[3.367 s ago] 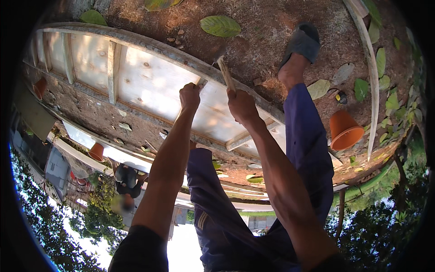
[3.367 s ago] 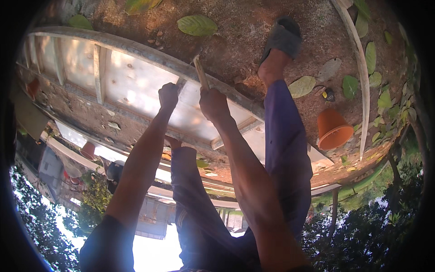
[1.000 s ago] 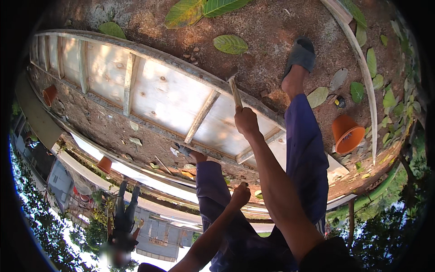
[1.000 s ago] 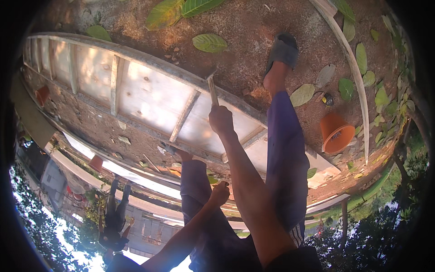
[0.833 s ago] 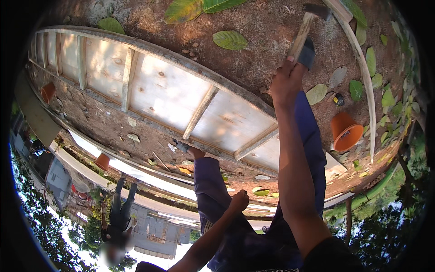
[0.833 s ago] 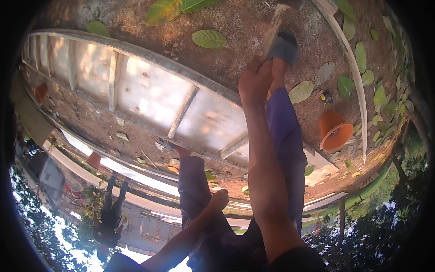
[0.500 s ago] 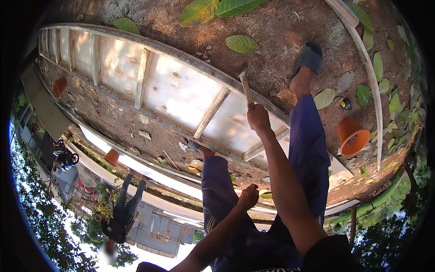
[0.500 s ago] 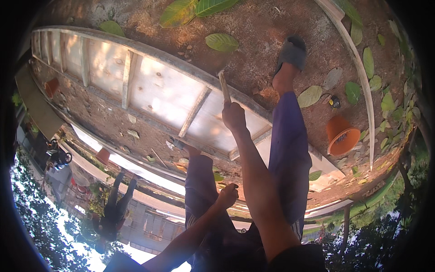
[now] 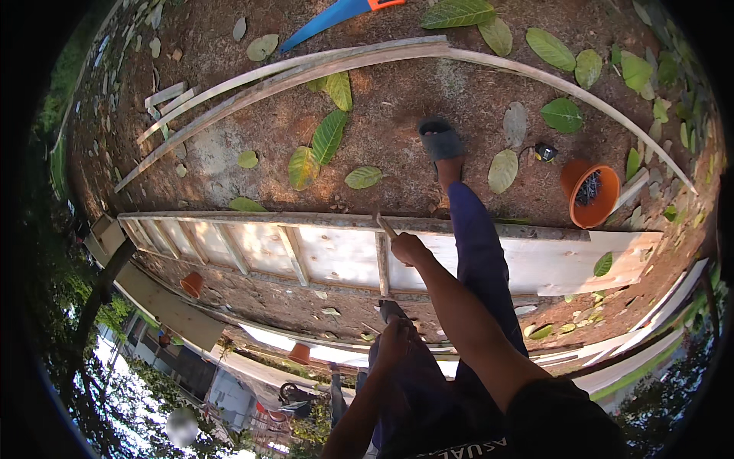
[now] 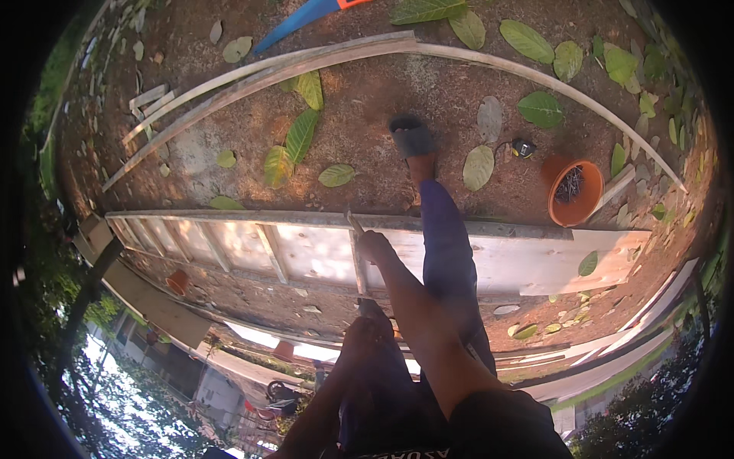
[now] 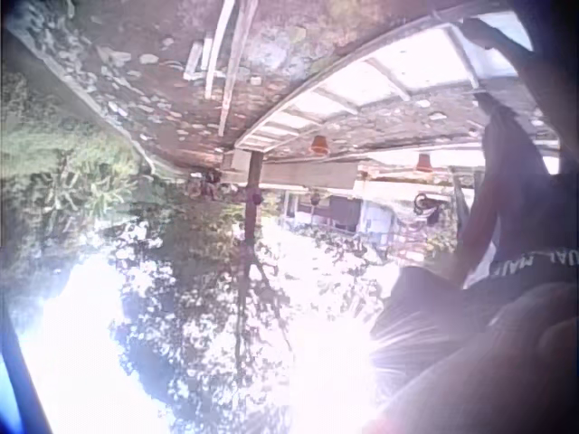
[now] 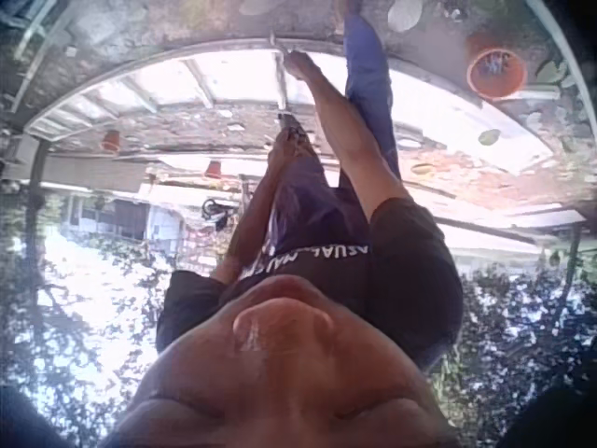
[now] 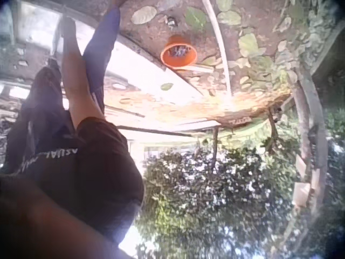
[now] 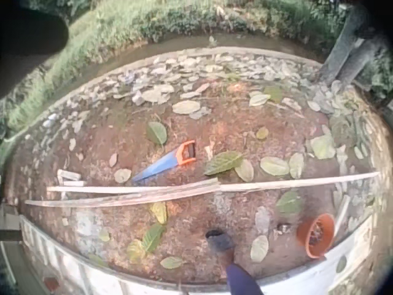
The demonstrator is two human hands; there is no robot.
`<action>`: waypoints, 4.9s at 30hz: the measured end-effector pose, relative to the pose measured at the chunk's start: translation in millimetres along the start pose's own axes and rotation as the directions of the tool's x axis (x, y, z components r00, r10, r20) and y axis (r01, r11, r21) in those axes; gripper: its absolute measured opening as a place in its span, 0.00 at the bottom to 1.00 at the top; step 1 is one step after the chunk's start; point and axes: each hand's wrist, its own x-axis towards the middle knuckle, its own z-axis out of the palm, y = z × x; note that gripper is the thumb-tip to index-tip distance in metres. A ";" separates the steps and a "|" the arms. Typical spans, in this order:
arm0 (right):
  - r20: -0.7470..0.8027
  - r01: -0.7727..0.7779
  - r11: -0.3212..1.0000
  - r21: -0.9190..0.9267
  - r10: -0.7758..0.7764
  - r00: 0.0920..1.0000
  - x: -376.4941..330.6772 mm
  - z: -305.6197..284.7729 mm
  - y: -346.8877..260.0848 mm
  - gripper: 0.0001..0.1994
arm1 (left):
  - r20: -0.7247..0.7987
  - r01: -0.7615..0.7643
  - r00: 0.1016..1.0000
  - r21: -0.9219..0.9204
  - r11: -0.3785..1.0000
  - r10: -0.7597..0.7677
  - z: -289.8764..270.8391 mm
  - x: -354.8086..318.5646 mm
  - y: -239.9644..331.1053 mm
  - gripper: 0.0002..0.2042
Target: The person retrieves nails from a bucket and uses a hammer to fasten nails into a wooden frame laid on the ground. They repeatedly position nails and strike them with the hammer, then move along the frame to continue nailing at different points.
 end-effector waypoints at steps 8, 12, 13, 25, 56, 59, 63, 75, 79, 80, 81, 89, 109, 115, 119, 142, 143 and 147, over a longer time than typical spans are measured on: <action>-0.403 0.324 0.831 0.451 -0.135 0.905 -145.9 -152.9 -13.7 0.17 | 0.037 -0.081 0.997 0.217 0.973 0.074 -55.4 54.8 333.1 0.11; -0.388 0.419 0.406 0.812 -0.161 0.908 -211.4 -170.3 -12.5 0.21 | 0.108 -0.162 0.986 0.441 0.883 0.127 -15.6 52.9 430.9 0.12; -0.419 0.468 0.309 0.828 -0.213 0.883 -224.1 -175.5 -8.9 0.21 | 0.179 -0.236 0.970 0.493 0.837 0.167 -11.9 57.8 439.1 0.13; -0.799 0.788 -0.280 0.548 0.104 0.592 -298.7 -114.2 10.5 0.11 | 0.579 -0.366 0.814 0.576 0.731 -0.048 33.6 25.8 493.2 0.11; 0.163 0.704 -0.657 0.268 0.751 0.640 -365.4 230.9 -123.5 0.17 | 0.520 -0.698 0.629 0.050 -0.714 -0.578 153.8 -217.3 412.8 0.19; 0.320 0.608 -0.706 0.362 0.707 0.630 -270.5 223.9 -169.7 0.15 | 0.471 -0.606 0.702 0.001 -0.795 -0.535 197.1 -219.4 427.7 0.22; 0.354 0.224 -0.908 -0.353 0.092 0.931 -251.3 211.7 -225.7 0.11 | 0.504 -0.573 0.739 0.121 -0.811 -0.447 271.0 -208.6 479.8 0.19; 0.353 0.465 -0.871 0.160 0.490 0.797 -281.4 74.9 -193.8 0.08 | 0.316 -0.333 0.885 -0.086 -0.939 -0.343 459.2 -178.3 494.7 0.14; 0.280 0.380 -0.612 -0.694 0.257 0.925 -402.6 57.2 -110.1 0.12 | 0.359 -0.331 0.794 -0.421 -0.844 -0.491 502.1 -207.6 427.8 0.11; 0.256 0.387 -0.572 -0.724 0.299 0.919 -410.5 50.3 -107.8 0.13 | 0.374 -0.353 0.769 -0.426 -0.833 -0.518 496.4 -224.0 399.7 0.10; 0.254 0.394 -0.593 -0.702 0.309 0.917 -421.3 49.0 -97.2 0.14 | 0.378 -0.405 0.716 -0.461 -0.790 -0.587 507.9 -224.0 384.4 0.10; 0.083 0.251 -0.801 -0.544 0.247 0.965 -325.9 28.5 -89.7 0.14 | 0.392 -0.424 0.484 -0.677 -0.602 -0.782 447.7 -197.8 259.1 0.16; 0.313 0.354 -0.115 -0.928 0.275 0.909 33.8 106.9 199.6 0.22 | 0.444 -0.134 0.537 -0.794 -0.592 -0.717 385.9 275.4 -3.7 0.29; 0.227 0.241 -0.001 -0.971 0.326 0.918 35.9 85.8 262.2 0.14 | 0.293 -0.244 0.564 -0.834 -0.495 -0.772 401.6 297.3 -8.0 0.25; 0.106 0.232 -0.248 -0.940 0.434 0.894 39.3 64.2 266.5 0.18 | 0.366 -0.264 0.585 -0.758 -0.597 -0.723 417.7 298.7 -3.3 0.25; 0.193 0.354 -0.348 -0.868 0.421 0.886 26.0 22.0 275.0 0.20 | 0.340 -0.289 0.515 -0.795 -0.533 -0.787 473.3 295.3 14.3 0.26; 0.193 0.352 -0.344 -0.870 0.419 0.887 27.1 21.2 275.3 0.20 | 0.333 -0.298 0.511 -0.796 -0.527 -0.793 473.4 295.2 14.2 0.26; 0.173 0.313 -0.312 -0.897 0.404 0.898 23.7 27.7 277.9 0.20 | 0.370 -0.275 0.540 -0.772 -0.574 -0.756 466.1 295.8 8.7 0.25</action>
